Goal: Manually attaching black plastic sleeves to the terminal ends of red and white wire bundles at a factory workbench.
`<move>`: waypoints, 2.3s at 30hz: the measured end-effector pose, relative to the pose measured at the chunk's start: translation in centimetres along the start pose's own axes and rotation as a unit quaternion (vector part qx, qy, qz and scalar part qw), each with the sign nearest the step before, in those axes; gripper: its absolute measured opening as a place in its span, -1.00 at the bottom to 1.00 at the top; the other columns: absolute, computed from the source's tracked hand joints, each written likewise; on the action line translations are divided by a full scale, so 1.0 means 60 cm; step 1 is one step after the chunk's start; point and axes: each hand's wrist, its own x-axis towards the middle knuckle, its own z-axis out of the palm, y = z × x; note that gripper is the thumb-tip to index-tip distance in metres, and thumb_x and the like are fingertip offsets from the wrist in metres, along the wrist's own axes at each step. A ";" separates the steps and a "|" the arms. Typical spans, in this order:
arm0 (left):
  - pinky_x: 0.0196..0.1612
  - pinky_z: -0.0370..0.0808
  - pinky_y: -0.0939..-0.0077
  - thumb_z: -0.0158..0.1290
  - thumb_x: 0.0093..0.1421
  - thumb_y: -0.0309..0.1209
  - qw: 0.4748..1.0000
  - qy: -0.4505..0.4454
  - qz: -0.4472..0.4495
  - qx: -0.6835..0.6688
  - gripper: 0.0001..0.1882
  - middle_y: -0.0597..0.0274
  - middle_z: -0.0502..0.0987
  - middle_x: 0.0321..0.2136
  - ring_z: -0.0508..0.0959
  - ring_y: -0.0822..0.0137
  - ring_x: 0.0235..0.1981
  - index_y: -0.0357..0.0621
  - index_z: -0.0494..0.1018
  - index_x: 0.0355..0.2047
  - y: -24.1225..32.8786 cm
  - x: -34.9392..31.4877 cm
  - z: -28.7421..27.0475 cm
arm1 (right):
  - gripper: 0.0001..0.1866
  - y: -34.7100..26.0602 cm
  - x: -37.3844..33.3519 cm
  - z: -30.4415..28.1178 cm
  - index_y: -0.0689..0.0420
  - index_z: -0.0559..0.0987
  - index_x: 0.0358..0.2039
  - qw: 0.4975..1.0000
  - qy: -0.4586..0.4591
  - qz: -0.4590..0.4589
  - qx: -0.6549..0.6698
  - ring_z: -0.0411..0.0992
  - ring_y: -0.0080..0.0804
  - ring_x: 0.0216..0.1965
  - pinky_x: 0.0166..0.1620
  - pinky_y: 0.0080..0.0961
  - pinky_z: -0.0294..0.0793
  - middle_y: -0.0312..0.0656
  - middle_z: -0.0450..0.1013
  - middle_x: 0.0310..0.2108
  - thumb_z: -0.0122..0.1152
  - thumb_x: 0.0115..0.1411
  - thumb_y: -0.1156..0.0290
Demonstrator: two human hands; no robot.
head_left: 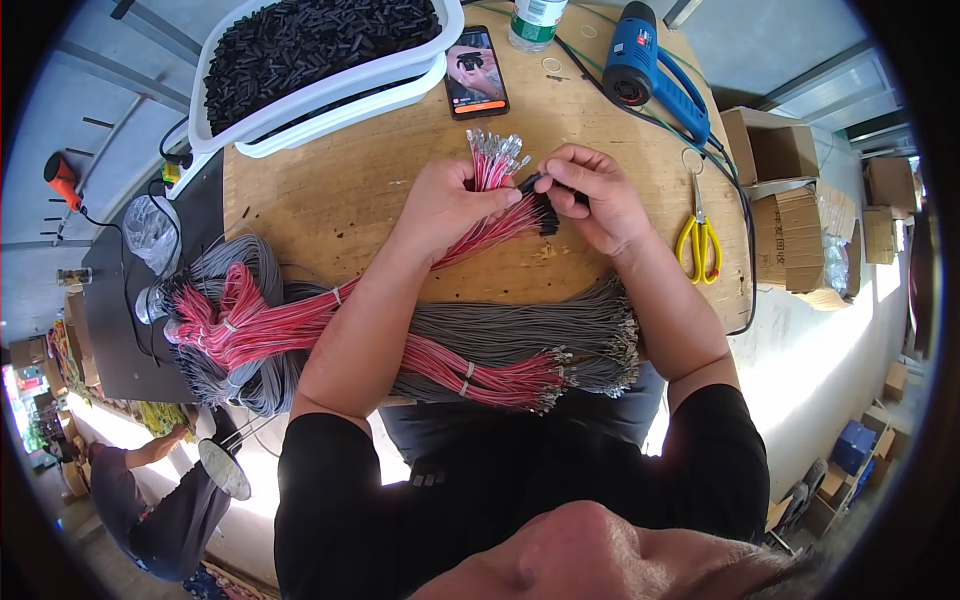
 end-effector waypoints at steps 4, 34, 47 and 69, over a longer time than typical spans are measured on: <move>-0.42 0.42 0.61 0.30 0.16 -0.41 1.000 0.001 -0.005 0.020 -0.80 0.34 0.60 -0.50 0.49 0.58 -0.51 -0.29 0.61 -0.28 -0.003 -0.001 0.000 | -0.87 -0.005 0.011 -0.018 0.25 0.59 -0.21 0.998 0.034 -0.027 0.041 0.26 -0.70 -0.56 -0.58 -0.79 0.13 -0.24 0.53 -0.38 0.21 0.32 0.46; -0.38 0.44 0.62 0.28 0.17 -0.40 0.998 0.006 0.032 0.045 -0.83 0.34 0.62 -0.50 0.51 0.61 -0.47 -0.27 0.63 -0.33 -0.006 0.000 0.003 | -0.96 0.024 -0.001 0.011 0.23 0.63 -0.29 0.991 0.007 -0.059 -0.119 0.27 -0.75 -0.56 -0.51 -0.74 0.18 -0.29 0.56 -0.45 0.30 0.26 0.54; -0.35 0.45 0.60 0.24 0.19 -0.45 0.999 0.012 0.027 -0.019 -0.87 0.34 0.59 -0.51 0.50 0.56 -0.47 -0.29 0.60 -0.36 -0.001 0.001 0.007 | -0.70 -0.021 0.011 -0.034 0.33 0.50 -0.02 0.972 -0.023 0.045 0.231 0.31 -0.56 -0.44 -0.48 -0.74 0.27 -0.10 0.48 -0.22 0.06 0.37 0.36; -0.37 0.45 0.60 0.26 0.18 -0.42 0.999 0.008 0.031 -0.001 -0.83 0.32 0.61 -0.50 0.51 0.57 -0.48 -0.31 0.61 -0.32 -0.015 0.003 0.000 | -0.77 -0.016 0.006 -0.025 0.18 0.47 -0.21 0.993 -0.001 0.028 0.119 0.24 -0.53 -0.55 -0.60 -0.68 0.13 -0.22 0.39 -0.45 -0.05 0.39 0.28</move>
